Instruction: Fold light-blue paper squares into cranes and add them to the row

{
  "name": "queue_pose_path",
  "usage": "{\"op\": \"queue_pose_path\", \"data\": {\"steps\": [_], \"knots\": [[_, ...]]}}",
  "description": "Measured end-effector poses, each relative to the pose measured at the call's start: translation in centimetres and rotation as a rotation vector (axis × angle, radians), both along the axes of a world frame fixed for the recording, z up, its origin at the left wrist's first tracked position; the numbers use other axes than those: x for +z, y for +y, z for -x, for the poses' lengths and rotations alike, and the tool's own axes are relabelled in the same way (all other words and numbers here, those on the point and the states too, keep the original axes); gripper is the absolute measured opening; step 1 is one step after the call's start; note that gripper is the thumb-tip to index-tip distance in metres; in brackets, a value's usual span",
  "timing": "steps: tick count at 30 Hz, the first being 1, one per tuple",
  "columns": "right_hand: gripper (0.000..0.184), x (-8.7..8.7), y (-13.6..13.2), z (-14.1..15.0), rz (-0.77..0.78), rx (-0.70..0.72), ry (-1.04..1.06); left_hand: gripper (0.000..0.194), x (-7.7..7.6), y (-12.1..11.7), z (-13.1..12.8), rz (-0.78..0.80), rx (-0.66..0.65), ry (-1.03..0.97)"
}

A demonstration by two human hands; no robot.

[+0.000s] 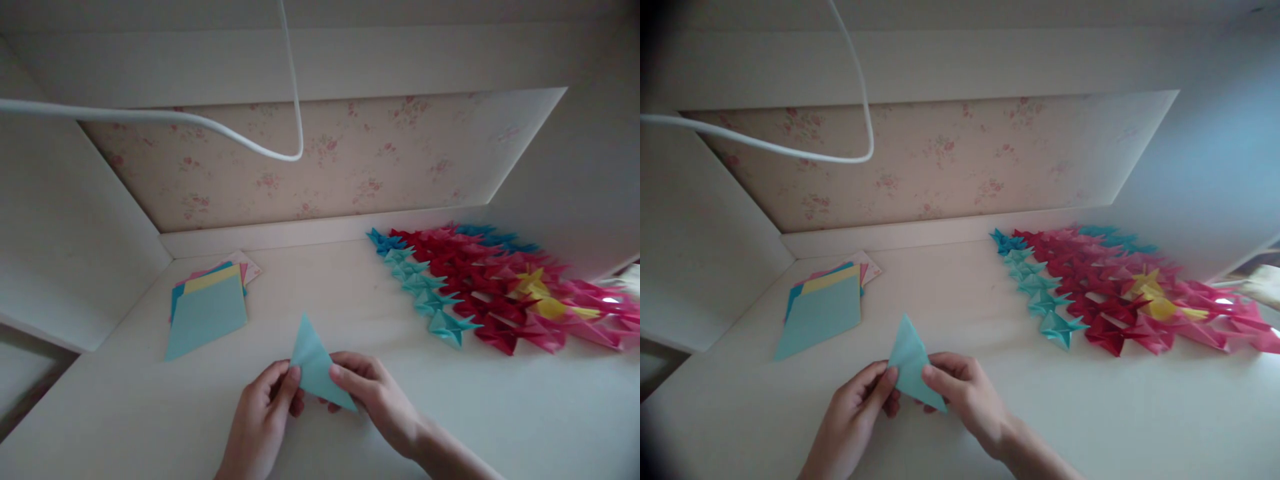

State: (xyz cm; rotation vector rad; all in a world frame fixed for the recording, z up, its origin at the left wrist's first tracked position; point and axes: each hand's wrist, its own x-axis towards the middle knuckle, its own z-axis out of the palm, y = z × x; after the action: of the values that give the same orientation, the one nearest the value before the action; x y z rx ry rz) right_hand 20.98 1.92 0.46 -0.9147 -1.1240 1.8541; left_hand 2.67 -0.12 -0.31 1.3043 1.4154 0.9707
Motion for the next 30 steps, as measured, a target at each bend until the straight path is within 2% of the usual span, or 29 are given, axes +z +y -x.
{"op": "queue_pose_path", "data": {"steps": [3,8,10,13,15,16,18,20,22,24,27,30], "knots": [[0.037,-0.5,-0.1,0.2,-0.079,-0.06,-0.114,0.035,0.1,-0.2,0.0,-0.102,0.074,0.153],[0.037,-1.6,-0.4,0.5,-0.231,-0.143,-0.235,0.036,-0.1,-0.3,-0.2,-0.144,0.201,0.113],[0.037,-1.7,-0.6,0.6,-0.243,-0.138,-0.261,0.032,-0.1,-0.3,-0.2,-0.117,0.145,0.099],[0.029,-1.6,-0.8,0.5,-0.199,-0.153,-0.19,0.032,0.1,-0.2,-0.1,-0.051,0.012,0.03],[0.037,-1.6,-0.7,0.4,-0.188,-0.204,-0.152,0.034,0.0,-0.1,-0.1,-0.02,-0.056,-0.013],[0.039,-1.6,-0.7,0.3,-0.19,-0.2,-0.14,0.034,-0.2,-0.1,-0.1,-0.013,-0.085,-0.018],[0.033,-1.6,-0.6,0.2,-0.191,-0.13,-0.114,0.034,-0.7,0.0,-0.1,-0.022,-0.117,-0.003],[0.028,-1.7,-0.6,0.2,-0.205,-0.081,-0.119,0.032,-1.5,0.0,0.0,-0.094,-0.058,0.051],[0.033,-1.9,-0.6,0.4,-0.24,-0.149,-0.202,0.028,-2.1,-0.1,0.0,-0.246,0.05,0.162],[0.037,-2.2,-0.6,0.6,-0.287,-0.244,-0.302,0.02,-2.4,-0.3,0.0,-0.43,0.084,0.291],[0.038,-2.2,-0.7,0.8,-0.332,-0.291,-0.353,0.015,-2.1,-0.9,-0.2,-0.596,-0.026,0.437],[0.035,-1.5,-1.1,0.7,-0.378,-0.231,-0.363,0.029,-1.3,-1.2,-0.6,-0.555,-0.133,0.477]]}}
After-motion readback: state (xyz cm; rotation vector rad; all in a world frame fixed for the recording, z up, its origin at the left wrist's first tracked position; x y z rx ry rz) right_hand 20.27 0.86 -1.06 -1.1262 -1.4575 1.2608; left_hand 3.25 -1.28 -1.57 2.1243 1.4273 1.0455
